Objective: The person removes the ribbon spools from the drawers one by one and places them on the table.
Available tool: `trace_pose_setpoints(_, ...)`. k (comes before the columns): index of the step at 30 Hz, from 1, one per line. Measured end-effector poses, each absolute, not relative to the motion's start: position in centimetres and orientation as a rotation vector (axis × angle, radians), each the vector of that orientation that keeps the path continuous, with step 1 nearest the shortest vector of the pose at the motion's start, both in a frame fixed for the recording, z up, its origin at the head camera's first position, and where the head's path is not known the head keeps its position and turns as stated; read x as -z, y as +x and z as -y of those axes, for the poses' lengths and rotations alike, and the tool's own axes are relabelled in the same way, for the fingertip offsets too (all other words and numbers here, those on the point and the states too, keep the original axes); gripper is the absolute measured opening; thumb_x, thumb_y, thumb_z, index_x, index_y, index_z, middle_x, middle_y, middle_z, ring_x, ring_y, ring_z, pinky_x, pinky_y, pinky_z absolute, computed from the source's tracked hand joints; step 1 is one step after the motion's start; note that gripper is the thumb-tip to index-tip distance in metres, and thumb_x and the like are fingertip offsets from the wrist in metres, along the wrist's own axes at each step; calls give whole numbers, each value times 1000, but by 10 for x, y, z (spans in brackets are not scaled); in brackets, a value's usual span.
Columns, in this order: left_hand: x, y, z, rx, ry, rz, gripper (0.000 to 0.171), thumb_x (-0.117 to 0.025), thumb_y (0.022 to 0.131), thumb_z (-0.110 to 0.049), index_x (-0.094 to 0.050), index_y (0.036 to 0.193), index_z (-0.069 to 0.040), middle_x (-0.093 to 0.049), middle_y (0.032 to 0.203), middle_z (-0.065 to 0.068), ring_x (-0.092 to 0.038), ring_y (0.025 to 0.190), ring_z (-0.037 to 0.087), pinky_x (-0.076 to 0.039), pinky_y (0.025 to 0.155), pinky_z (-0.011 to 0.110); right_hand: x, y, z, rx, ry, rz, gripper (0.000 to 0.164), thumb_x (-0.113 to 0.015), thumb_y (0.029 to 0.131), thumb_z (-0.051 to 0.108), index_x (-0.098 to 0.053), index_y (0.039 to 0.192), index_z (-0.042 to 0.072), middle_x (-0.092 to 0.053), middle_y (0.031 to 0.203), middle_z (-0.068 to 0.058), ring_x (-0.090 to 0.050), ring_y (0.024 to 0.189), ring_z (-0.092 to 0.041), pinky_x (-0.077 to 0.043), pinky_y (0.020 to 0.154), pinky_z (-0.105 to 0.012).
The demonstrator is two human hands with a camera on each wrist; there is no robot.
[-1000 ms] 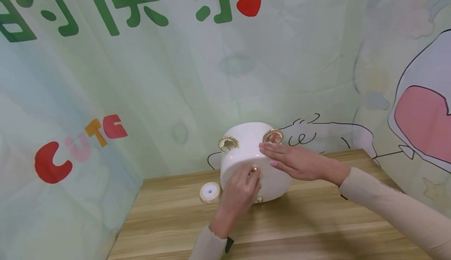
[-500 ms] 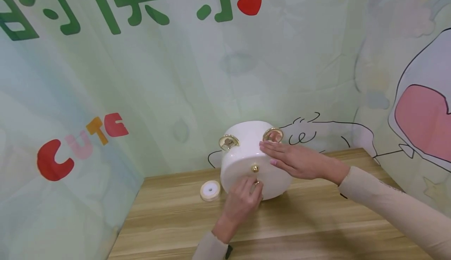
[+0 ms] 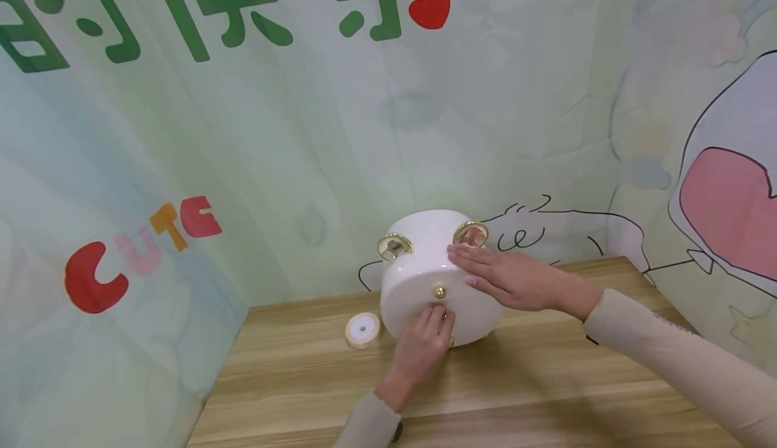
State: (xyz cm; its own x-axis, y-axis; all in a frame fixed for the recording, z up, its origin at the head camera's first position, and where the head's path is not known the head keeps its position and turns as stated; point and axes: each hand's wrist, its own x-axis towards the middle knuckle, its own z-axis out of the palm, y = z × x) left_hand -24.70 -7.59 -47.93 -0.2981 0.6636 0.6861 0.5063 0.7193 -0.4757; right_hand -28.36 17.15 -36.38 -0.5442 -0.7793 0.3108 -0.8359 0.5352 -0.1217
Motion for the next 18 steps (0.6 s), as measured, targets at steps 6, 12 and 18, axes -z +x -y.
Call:
trace_pose_setpoints(6, 484, -253, 72, -248, -893, 1908, 46, -28, 110, -2, -74, 101, -6, -70, 98, 5, -68, 89, 16, -58, 73, 22, 364, -283, -171, -390, 1356, 2563, 54, -48, 112, 29, -39, 162, 11, -39, 169, -8, -43, 154, -27, -45, 119, -49)
trace_pose_setpoints(12, 486, -250, 72, -282, -889, 1879, 44, -30, 109, 1, -73, 101, -5, -70, 95, 5, -68, 86, 16, -58, 70, 21, 364, -283, -171, -396, 1356, 2571, 55, -47, 112, 29, -38, 163, 11, -39, 169, -8, -43, 154, -28, -44, 120, -50)
trace_pose_setpoints(18, 486, -244, 71, -286, -889, 1869, 44, -30, 109, 1, -73, 101, -5, -70, 94, 4, -68, 86, 15, -59, 71, 21, 366, -284, -172, -388, 1360, 2577, 55, -46, 112, 30, -36, 163, 12, -37, 170, -7, -41, 156, -27, -43, 121, -50)
